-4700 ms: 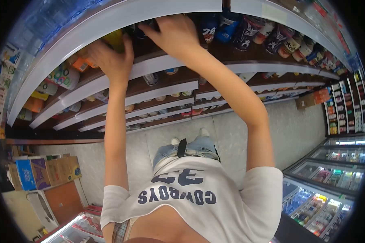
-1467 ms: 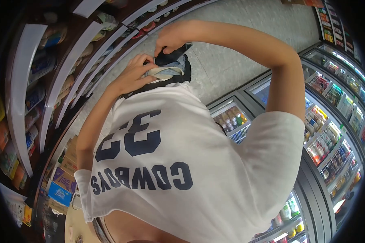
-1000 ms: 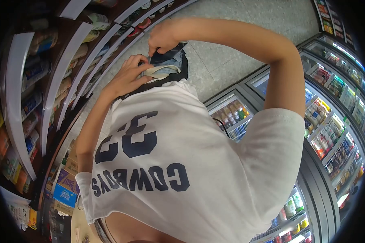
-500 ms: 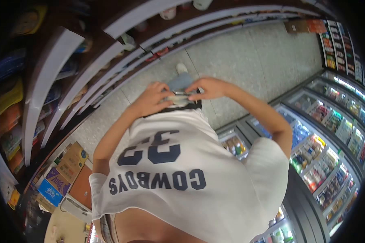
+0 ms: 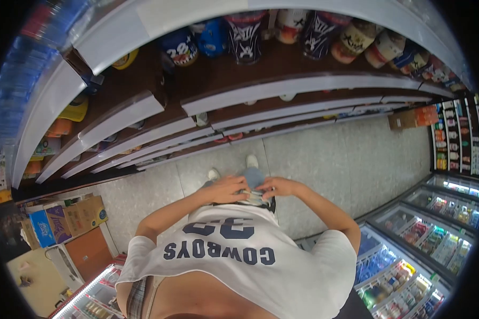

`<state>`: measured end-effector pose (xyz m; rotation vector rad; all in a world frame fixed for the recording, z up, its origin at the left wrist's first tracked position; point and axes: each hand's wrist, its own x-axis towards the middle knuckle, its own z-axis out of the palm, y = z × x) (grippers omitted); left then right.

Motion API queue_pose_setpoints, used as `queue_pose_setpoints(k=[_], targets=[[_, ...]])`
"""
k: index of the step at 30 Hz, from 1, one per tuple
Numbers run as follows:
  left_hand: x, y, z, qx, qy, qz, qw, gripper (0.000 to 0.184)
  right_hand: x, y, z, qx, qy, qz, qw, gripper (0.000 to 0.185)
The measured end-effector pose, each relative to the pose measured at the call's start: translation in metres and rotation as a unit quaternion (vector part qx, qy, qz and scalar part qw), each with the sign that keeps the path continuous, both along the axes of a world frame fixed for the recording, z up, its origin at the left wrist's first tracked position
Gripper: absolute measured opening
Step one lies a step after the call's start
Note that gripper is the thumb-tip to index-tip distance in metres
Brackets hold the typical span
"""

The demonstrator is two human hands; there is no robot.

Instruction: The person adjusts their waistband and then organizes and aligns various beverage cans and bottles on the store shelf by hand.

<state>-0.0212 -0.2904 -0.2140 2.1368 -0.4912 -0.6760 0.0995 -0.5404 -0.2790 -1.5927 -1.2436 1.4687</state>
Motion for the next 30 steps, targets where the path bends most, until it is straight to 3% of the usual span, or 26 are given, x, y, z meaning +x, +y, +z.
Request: queue_pose_setpoints(k=[1, 4, 7, 10, 11, 13, 16, 20, 23, 26, 30], targets=[[0.001, -0.007, -0.017, -0.107, 0.006, 0.079, 0.991, 0.037, 0.003, -0.004, 0.0, 0.005, -0.006, 0.012, 1.0, 0.048], [0.021, -0.024, -0.064, -0.181, 0.2, 0.272, 0.924, 0.042, 0.007, -0.023, -0.003, 0.025, -0.049, 0.057, 0.997, 0.046], [0.047, -0.047, -0.107, 0.008, 0.22, 0.151, 0.964, 0.052, 0.003, -0.039, 0.005, 0.02, -0.13, 0.07, 0.989, 0.042], [0.057, -0.084, -0.148, 0.092, 0.156, 0.064, 0.981, 0.068, -0.002, -0.036, 0.033, -0.048, -0.236, 0.133, 0.961, 0.043], [0.055, -0.091, -0.157, 0.108, 0.12, 0.057, 0.985, 0.072, -0.003, -0.042, 0.022, -0.019, -0.272, 0.147, 0.951, 0.044], [0.065, -0.098, -0.155, 0.127, 0.114, 0.032, 0.985, 0.078, 0.005, -0.039, 0.026, -0.029, -0.27, 0.172, 0.947, 0.043], [0.085, -0.088, -0.123, 0.07, 0.334, -0.032, 0.939, 0.071, 0.015, -0.04, 0.039, 0.025, -0.291, 0.169, 0.941, 0.032], [0.07, -0.075, -0.109, -0.082, 0.342, 0.018, 0.936, 0.06, 0.024, -0.039, 0.05, 0.146, -0.288, 0.126, 0.938, 0.021], [0.06, -0.076, -0.119, -0.106, 0.306, -0.003, 0.946, 0.051, 0.023, -0.035, 0.046, 0.176, -0.291, 0.139, 0.93, 0.019], [0.047, -0.087, -0.105, 0.077, 0.06, -0.02, 0.995, 0.038, 0.017, -0.027, 0.045, 0.179, -0.292, 0.151, 0.927, 0.018], [0.012, -0.071, -0.114, -0.07, 0.107, 0.133, 0.983, 0.026, 0.002, -0.018, 0.047, 0.086, -0.287, 0.188, 0.936, 0.031]])
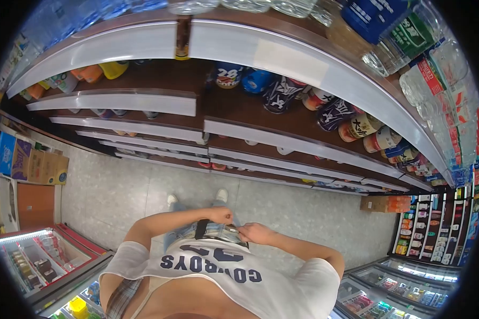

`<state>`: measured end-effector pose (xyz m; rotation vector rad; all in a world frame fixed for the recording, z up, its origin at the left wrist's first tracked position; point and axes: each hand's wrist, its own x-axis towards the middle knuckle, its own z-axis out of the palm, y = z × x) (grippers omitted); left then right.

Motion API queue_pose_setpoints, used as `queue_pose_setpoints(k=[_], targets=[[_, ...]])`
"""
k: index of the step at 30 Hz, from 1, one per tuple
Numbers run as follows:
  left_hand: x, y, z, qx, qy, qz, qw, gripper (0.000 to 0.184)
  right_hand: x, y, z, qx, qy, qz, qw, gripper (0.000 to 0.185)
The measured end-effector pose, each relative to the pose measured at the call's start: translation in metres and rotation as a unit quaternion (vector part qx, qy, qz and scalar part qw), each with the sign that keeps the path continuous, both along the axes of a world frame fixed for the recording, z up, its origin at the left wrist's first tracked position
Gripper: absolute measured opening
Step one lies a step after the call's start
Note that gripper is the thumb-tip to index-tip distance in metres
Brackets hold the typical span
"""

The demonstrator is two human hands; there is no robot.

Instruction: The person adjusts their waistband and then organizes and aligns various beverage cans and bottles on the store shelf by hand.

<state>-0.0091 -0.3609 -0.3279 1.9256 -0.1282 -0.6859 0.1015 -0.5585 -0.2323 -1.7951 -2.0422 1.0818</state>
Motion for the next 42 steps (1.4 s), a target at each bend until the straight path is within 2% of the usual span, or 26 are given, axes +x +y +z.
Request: queue_pose_setpoints(k=[2, 5, 8, 11, 14, 15, 17, 18, 20, 21, 22, 23, 24, 25, 26, 27, 28, 29, 30, 31, 32, 34, 36, 38, 40, 42], targets=[[-0.014, 0.009, -0.009, -0.088, -0.024, 0.078, 0.993, 0.022, -0.013, 0.011, -0.001, -0.018, 0.01, -0.016, 1.0, 0.031], [-0.033, 0.024, 0.005, -0.066, -0.025, 0.075, 0.995, 0.023, -0.047, 0.031, -0.026, 0.007, 0.005, -0.056, 0.998, 0.029], [-0.06, 0.05, 0.005, -0.05, -0.05, 0.051, 0.996, 0.022, -0.083, 0.061, -0.031, 0.02, -0.074, -0.113, 0.991, 0.03], [-0.085, 0.092, 0.007, -0.004, -0.057, -0.057, 0.997, 0.021, -0.126, 0.095, -0.025, -0.013, -0.135, -0.232, 0.963, 0.038], [-0.116, 0.139, 0.019, -0.057, -0.078, 0.021, 0.995, 0.021, -0.165, 0.132, -0.034, -0.1, -0.135, -0.31, 0.936, 0.046], [-0.128, 0.158, 0.027, -0.02, -0.106, 0.062, 0.992, 0.022, -0.178, 0.146, -0.042, -0.134, -0.124, -0.325, 0.928, 0.049], [-0.154, 0.193, 0.049, 0.05, -0.159, 0.14, 0.976, 0.022, -0.19, 0.18, -0.054, -0.179, -0.136, -0.243, 0.944, 0.049], [-0.165, 0.213, 0.06, 0.031, -0.155, 0.161, 0.974, 0.023, -0.191, 0.199, -0.056, -0.201, -0.138, -0.202, 0.948, 0.049], [-0.186, 0.254, 0.077, 0.034, -0.187, 0.198, 0.962, 0.025, -0.171, 0.227, -0.045, -0.111, -0.001, -0.17, 0.979, 0.046], [-0.193, 0.273, 0.087, 0.054, -0.227, 0.217, 0.948, 0.026, -0.163, 0.248, -0.033, -0.083, 0.075, -0.201, 0.973, 0.044], [-0.2, 0.292, 0.108, 0.069, -0.233, 0.234, 0.941, 0.027, -0.157, 0.274, 0.03, -0.034, 0.114, -0.221, 0.968, 0.04], [-0.205, 0.307, 0.135, 0.085, -0.238, 0.251, 0.934, 0.027, -0.146, 0.298, 0.079, 0.098, 0.102, -0.21, 0.967, 0.035], [-0.207, 0.32, 0.157, 0.088, -0.247, 0.273, 0.926, 0.027, -0.139, 0.318, 0.123, 0.15, 0.079, -0.254, 0.952, 0.03], [-0.209, 0.329, 0.177, 0.092, -0.254, 0.293, 0.917, 0.027, -0.131, 0.331, 0.159, 0.206, 0.033, -0.341, 0.917, 0.026], [-0.209, 0.336, 0.197, 0.094, -0.286, 0.32, 0.898, 0.024, -0.11, 0.347, 0.186, 0.394, -0.049, -0.302, 0.867, 0.02], [-0.207, 0.341, 0.214, 0.074, -0.322, 0.345, 0.878, 0.02, -0.099, 0.36, 0.215, 0.424, -0.024, -0.358, 0.831, 0.015], [-0.205, 0.345, 0.224, 0.058, -0.339, 0.364, 0.866, 0.019, -0.084, 0.372, 0.242, 0.517, -0.097, -0.363, 0.769, 0.014], [-0.202, 0.35, 0.233, 0.043, -0.357, 0.382, 0.851, 0.019, -0.07, 0.383, 0.256, 0.539, -0.128, -0.412, 0.723, 0.015], [-0.201, 0.354, 0.242, 0.027, -0.375, 0.401, 0.835, 0.018, -0.054, 0.393, 0.264, 0.544, -0.116, -0.435, 0.708, 0.019], [-0.201, 0.354, 0.254, 0.03, -0.399, 0.402, 0.824, 0.018, -0.042, 0.406, 0.269, 0.538, -0.161, -0.456, 0.69, 0.041], [-0.203, 0.352, 0.267, 0.031, -0.421, 0.405, 0.811, 0.018, -0.035, 0.414, 0.287, 0.277, -0.102, -0.539, 0.788, 0.069], [-0.205, 0.351, 0.274, 0.035, -0.439, 0.413, 0.797, 0.018, 0.017, 0.457, 0.235, 0.475, -0.343, -0.494, 0.643, 0.073], [-0.209, 0.355, 0.273, 0.034, -0.436, 0.422, 0.794, 0.018, 0.02, 0.476, 0.232, 0.495, -0.282, -0.503, 0.649, 0.077], [-0.211, 0.356, 0.277, 0.061, -0.425, 0.435, 0.792, 0.017, 0.02, 0.479, 0.241, 0.389, -0.287, -0.491, 0.724, 0.06], [-0.21, 0.356, 0.28, 0.065, -0.413, 0.44, 0.795, 0.019, 0.027, 0.482, 0.237, 0.365, -0.274, -0.515, 0.726, 0.075], [-0.209, 0.353, 0.282, 0.061, -0.422, 0.448, 0.786, 0.018, 0.014, 0.471, 0.246, 0.377, -0.252, -0.52, 0.724, 0.077]])
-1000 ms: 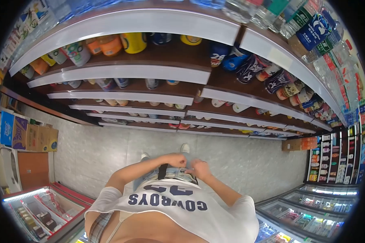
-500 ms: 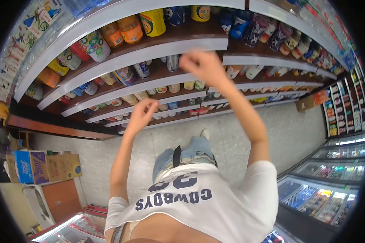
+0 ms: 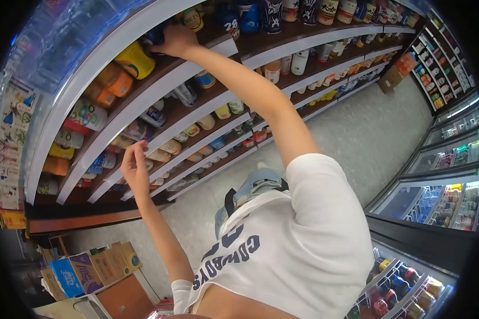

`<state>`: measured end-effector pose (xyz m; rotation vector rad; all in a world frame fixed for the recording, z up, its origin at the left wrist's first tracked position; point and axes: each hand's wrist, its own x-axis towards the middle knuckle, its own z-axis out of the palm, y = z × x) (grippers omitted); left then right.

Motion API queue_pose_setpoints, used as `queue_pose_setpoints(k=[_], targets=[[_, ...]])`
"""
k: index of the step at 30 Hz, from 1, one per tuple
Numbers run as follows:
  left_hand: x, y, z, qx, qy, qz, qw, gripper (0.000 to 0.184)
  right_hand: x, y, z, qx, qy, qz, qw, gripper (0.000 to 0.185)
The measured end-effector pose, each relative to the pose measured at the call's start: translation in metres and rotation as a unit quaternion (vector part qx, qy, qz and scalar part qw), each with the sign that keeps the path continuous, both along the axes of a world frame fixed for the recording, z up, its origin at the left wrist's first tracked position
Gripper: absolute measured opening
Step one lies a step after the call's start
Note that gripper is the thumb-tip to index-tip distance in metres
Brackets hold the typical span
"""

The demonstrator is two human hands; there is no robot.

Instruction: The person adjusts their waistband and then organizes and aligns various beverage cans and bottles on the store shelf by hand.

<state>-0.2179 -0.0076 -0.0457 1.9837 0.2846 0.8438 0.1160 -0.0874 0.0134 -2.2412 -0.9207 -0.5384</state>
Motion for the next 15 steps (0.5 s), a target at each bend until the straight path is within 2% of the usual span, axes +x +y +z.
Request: queue_pose_setpoints(k=[1, 3, 4, 6, 7, 8, 10, 13, 14, 15], targets=[[0.005, -0.002, 0.0, -0.013, -0.011, -0.004, 1.0, 0.018, -0.006, -0.01, 0.005, 0.015, 0.005, 0.019, 1.0, 0.082], [0.016, -0.003, 0.001, -0.033, -0.03, 0.011, 0.999, 0.017, -0.015, -0.032, 0.011, -0.043, 0.026, 0.003, 0.999, 0.083], [0.023, -0.005, 0.005, -0.05, -0.034, 0.019, 0.998, 0.014, -0.003, -0.037, 0.0, -0.029, -0.016, 0.026, 0.999, 0.084], [0.038, -0.007, 0.014, -0.005, -0.051, 0.025, 0.998, 0.013, -0.017, -0.075, 0.022, -0.051, 0.032, 0.076, 0.995, 0.078], [0.046, -0.006, 0.016, -0.004, -0.054, 0.041, 0.998, 0.013, -0.007, -0.083, 0.017, -0.022, 0.051, 0.104, 0.993, 0.078], [0.055, -0.005, 0.019, -0.006, -0.057, 0.051, 0.997, 0.014, -0.029, -0.104, 0.042, 0.051, 0.118, 0.135, 0.982, 0.086], [0.075, -0.007, 0.029, 0.026, -0.072, 0.075, 0.994, 0.018, -0.022, -0.118, 0.053, -0.016, 0.2, 0.064, 0.978, 0.092], [0.109, -0.009, 0.045, 0.084, -0.121, 0.117, 0.982, 0.024, 0.009, -0.127, 0.028, 0.086, 0.107, 0.125, 0.983, 0.096], [0.12, -0.007, 0.046, 0.085, -0.138, 0.12, 0.979, 0.027, 0.015, -0.129, 0.023, 0.073, 0.094, 0.135, 0.984, 0.098], [0.131, -0.007, 0.048, 0.11, -0.146, 0.145, 0.972, 0.029, 0.025, -0.125, 0.015, 0.107, 0.094, 0.149, 0.978, 0.097]])
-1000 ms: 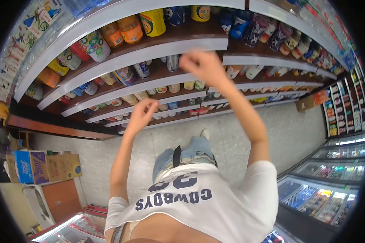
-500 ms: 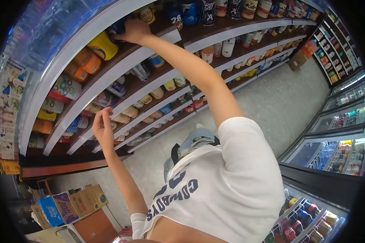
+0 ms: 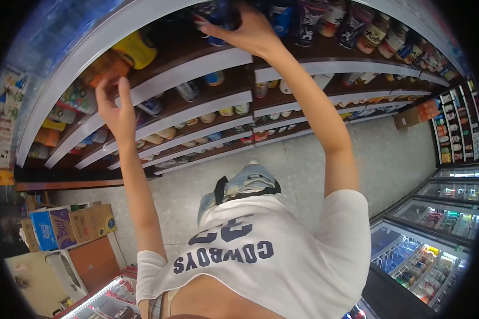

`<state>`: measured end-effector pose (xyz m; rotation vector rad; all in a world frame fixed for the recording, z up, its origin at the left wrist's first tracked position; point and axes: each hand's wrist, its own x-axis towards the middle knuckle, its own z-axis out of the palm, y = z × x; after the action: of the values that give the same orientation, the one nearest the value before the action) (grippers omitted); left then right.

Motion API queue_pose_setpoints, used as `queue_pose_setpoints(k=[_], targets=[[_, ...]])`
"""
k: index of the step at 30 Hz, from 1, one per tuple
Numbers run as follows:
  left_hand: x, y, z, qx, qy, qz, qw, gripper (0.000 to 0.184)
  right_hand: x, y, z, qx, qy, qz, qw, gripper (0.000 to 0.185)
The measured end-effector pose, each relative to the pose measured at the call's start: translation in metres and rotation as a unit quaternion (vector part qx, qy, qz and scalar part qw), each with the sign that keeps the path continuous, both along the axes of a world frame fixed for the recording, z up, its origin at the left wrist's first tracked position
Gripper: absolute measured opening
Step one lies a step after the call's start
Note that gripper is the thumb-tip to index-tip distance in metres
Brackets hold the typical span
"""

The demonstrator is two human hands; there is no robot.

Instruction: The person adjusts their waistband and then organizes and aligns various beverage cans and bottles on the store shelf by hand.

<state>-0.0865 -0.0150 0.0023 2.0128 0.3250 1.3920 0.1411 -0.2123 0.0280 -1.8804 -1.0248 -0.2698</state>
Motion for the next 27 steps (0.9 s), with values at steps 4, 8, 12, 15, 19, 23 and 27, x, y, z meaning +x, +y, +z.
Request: queue_pose_setpoints(k=[4, 8, 12, 15, 19, 23, 27], targets=[[0.039, -0.015, 0.002, 0.041, -0.01, 0.065, 0.997, 0.048, 0.061, 0.013, -0.028, 0.114, 0.164, 0.173, 0.964, 0.076], [0.06, -0.014, -0.008, 0.073, -0.016, 0.089, 0.993, 0.064, 0.077, 0.022, -0.022, 0.116, 0.261, 0.251, 0.925, 0.074], [0.063, -0.011, -0.003, 0.063, -0.028, 0.101, 0.993, 0.064, 0.089, 0.038, -0.021, 0.103, 0.304, 0.306, 0.896, 0.071], [0.06, -0.01, -0.003, 0.048, -0.004, 0.099, 0.994, 0.06, 0.095, 0.057, -0.024, 0.1, 0.34, 0.346, 0.869, 0.069], [0.057, -0.017, 0.005, 0.039, -0.005, 0.097, 0.994, 0.055, 0.105, 0.086, -0.042, 0.13, 0.313, 0.36, 0.869, 0.068], [0.044, -0.011, 0.001, 0.033, 0.032, 0.076, 0.996, 0.058, 0.113, 0.095, -0.059, 0.138, 0.168, 0.248, 0.944, 0.067], [0.028, -0.011, -0.003, -0.002, 0.057, 0.072, 0.996, 0.049, 0.041, 0.013, -0.016, 0.072, 0.118, 0.243, 0.96, 0.058]])
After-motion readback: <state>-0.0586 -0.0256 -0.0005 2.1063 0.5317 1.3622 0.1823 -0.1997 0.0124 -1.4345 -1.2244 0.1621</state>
